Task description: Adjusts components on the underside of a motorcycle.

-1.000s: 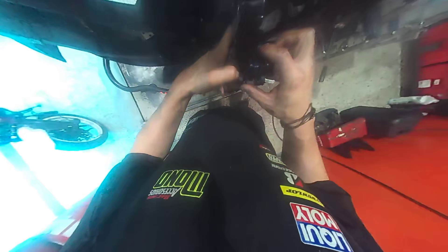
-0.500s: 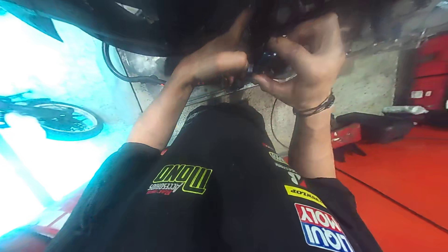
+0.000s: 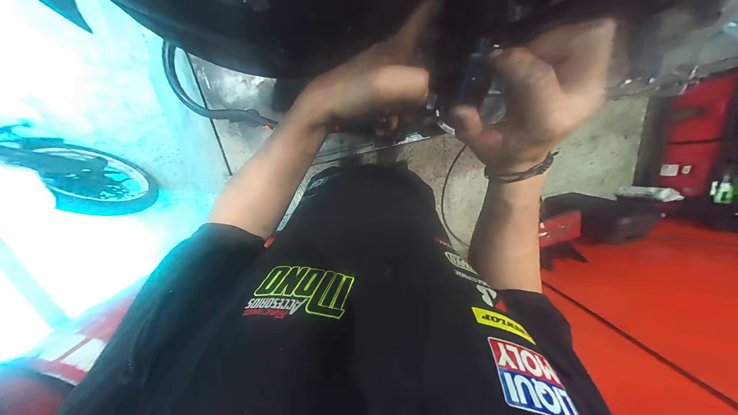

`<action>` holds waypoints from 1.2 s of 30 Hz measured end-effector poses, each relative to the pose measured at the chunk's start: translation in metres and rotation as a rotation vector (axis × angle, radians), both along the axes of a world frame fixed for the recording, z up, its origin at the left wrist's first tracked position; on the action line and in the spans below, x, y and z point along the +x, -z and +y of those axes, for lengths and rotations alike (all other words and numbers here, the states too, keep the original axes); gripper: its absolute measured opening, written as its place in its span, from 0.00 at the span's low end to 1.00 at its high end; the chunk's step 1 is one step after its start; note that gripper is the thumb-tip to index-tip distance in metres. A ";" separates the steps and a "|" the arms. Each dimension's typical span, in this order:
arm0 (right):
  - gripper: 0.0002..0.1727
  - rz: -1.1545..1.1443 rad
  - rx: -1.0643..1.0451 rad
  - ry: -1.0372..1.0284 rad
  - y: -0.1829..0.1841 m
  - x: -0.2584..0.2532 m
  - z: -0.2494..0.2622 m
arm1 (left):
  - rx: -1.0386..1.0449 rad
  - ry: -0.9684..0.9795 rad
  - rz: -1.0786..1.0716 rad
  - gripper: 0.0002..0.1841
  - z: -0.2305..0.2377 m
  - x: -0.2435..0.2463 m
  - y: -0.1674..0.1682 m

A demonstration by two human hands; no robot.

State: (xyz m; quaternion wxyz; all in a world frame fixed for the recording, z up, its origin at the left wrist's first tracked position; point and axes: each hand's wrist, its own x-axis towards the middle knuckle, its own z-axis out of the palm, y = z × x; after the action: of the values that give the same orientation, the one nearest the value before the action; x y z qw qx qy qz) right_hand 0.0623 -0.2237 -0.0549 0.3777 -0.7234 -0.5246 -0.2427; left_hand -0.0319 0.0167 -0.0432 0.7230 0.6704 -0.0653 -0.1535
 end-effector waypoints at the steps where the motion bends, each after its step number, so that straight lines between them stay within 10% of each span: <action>1: 0.30 0.005 0.007 -0.002 0.000 0.001 0.001 | -0.013 0.010 -0.008 0.43 0.000 0.001 0.000; 24: 0.17 0.382 -0.255 0.289 -0.058 -0.079 0.004 | -0.059 -0.136 0.026 0.37 -0.028 0.006 -0.008; 36: 0.16 0.318 -0.084 0.303 -0.027 -0.081 0.016 | -0.207 -0.204 -0.043 0.41 -0.035 0.001 0.002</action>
State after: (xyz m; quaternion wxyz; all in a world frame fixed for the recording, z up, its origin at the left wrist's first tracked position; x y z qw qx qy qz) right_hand -0.0189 -0.2078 -0.0279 0.3842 -0.8383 -0.3533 -0.1576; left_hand -0.0305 -0.0182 -0.0448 0.7986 0.5985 -0.0276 -0.0572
